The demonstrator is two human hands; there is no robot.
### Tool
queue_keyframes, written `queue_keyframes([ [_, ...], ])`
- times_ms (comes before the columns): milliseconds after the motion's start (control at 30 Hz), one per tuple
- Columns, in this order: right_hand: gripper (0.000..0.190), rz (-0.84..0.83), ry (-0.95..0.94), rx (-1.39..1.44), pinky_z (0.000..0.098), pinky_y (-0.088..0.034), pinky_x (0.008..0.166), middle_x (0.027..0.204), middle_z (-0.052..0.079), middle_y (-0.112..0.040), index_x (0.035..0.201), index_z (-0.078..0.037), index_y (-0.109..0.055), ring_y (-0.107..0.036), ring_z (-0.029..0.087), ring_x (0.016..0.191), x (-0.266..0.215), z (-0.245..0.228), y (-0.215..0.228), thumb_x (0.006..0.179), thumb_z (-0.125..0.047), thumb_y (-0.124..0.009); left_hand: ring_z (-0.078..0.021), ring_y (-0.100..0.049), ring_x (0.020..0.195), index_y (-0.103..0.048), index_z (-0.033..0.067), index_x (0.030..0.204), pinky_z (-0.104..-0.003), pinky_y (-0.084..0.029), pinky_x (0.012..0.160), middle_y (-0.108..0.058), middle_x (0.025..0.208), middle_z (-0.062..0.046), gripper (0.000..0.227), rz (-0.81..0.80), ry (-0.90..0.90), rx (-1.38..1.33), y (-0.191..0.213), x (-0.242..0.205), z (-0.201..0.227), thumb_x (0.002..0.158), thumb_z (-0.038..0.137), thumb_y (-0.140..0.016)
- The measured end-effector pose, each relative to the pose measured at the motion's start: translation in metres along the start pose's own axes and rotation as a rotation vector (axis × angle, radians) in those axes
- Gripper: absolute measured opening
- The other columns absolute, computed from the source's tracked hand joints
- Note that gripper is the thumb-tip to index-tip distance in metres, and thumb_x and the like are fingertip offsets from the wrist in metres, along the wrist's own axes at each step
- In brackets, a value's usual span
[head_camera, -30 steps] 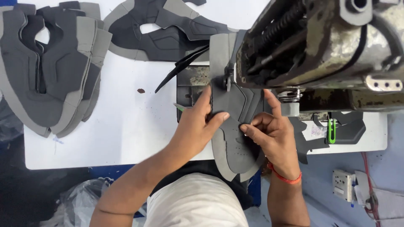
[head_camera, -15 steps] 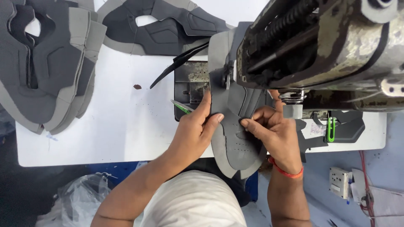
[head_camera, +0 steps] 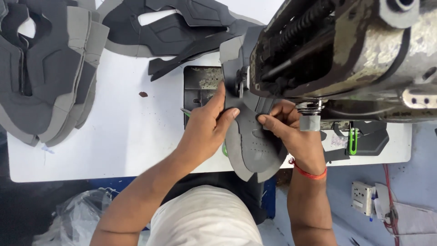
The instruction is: The person aligns gray and black material pieces under a sewing machine needle and sews them together. They use green scissors to trim excess material and threads from the stitched edges. The person repeats this process for multiple pieces, handling the materials and tools with both hands.
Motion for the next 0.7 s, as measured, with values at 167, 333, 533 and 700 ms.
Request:
queue_keyframes([
  [167, 0.015, 0.039, -0.011, 0.065, 0.0211, -0.035, 0.057, 0.072, -0.006, -0.059, 0.084, -0.007, -0.064, -0.047, 0.003, 0.063, 0.002, 0.006, -0.002, 0.088, -0.008, -0.079, -0.0108, -0.040, 0.053, -0.037, -0.0055, 0.153, -0.027, -0.039, 0.050, -0.043, 0.064, -0.011, 0.064, -0.028, -0.001, 0.065, 0.008, 0.016, 0.004, 0.100, 0.016, -0.066],
  [333, 0.017, 0.038, 0.060, 0.095, 0.0214, -0.035, 0.059, 0.074, -0.005, -0.058, 0.083, -0.006, -0.064, -0.048, 0.004, 0.065, 0.003, 0.020, -0.008, 0.090, -0.006, -0.080, -0.0160, -0.048, 0.055, -0.039, -0.0055, 0.151, -0.032, -0.046, 0.056, -0.051, 0.067, -0.016, 0.065, -0.132, 0.027, 0.142, 0.023, 0.037, 0.007, 0.097, 0.017, -0.068],
  [533, 0.028, 0.060, 0.081, 0.313, 0.0189, -0.036, 0.056, 0.080, -0.005, -0.064, 0.112, -0.005, -0.062, -0.050, 0.002, 0.065, -0.006, 0.002, -0.035, 0.088, 0.000, -0.076, -0.0146, -0.068, 0.107, -0.041, -0.0060, 0.151, -0.032, -0.055, 0.090, -0.069, 0.119, -0.018, 0.056, -0.310, -0.289, 0.084, 0.033, 0.068, 0.009, 0.101, 0.006, -0.063],
  [700, 0.044, 0.082, 0.160, 0.352, 0.0184, -0.039, 0.054, 0.078, -0.002, -0.064, 0.134, -0.001, -0.060, -0.051, 0.002, 0.061, -0.010, -0.006, -0.049, 0.092, 0.005, -0.073, -0.0069, -0.065, 0.091, -0.062, 0.0048, 0.135, -0.028, -0.054, 0.083, -0.077, 0.103, -0.004, 0.036, -0.606, -0.055, -0.051, 0.039, 0.084, 0.015, 0.099, 0.003, -0.060],
])
Point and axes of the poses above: each hand's wrist, its own x-axis towards the middle knuckle, its own y-axis out of the back of the hand, z = x × y, the point moved 3 cm from there along x, towards the middle knuckle
